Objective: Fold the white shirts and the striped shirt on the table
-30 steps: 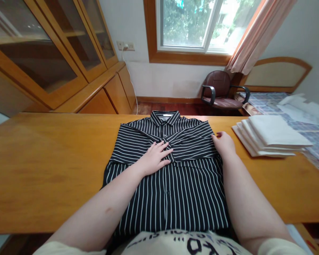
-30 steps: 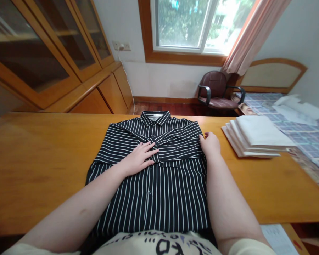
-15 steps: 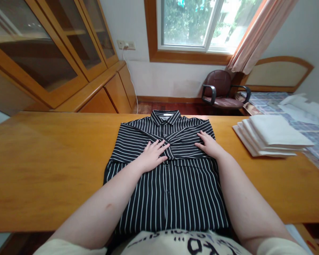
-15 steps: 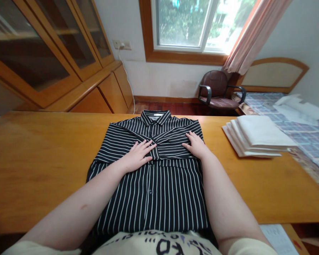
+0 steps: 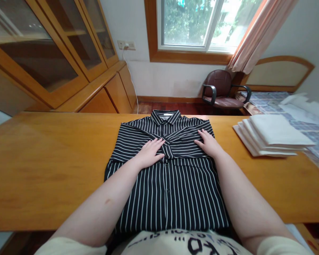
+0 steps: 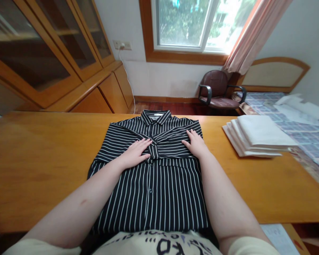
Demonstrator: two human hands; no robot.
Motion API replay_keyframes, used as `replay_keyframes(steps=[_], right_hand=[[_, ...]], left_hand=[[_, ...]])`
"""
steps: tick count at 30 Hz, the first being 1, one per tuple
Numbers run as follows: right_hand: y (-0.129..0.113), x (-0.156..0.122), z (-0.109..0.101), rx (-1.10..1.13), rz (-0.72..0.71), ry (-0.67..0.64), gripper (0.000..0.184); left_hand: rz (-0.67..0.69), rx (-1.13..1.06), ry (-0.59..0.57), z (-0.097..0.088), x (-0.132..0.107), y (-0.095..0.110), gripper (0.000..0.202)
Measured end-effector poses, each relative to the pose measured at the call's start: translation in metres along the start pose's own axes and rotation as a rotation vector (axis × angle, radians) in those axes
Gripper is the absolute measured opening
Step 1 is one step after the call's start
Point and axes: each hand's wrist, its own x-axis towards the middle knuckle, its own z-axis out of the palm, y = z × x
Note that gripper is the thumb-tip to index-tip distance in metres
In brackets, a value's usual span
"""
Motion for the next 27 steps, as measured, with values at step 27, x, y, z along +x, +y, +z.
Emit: replay_keyframes(steps=[27], right_hand=[[0.003,0.014,0.005,-0.132,0.04,-0.145,0.09]], left_hand=[[-0.094,0.073,0.073,0.003,0.025,-0.006,0.072]])
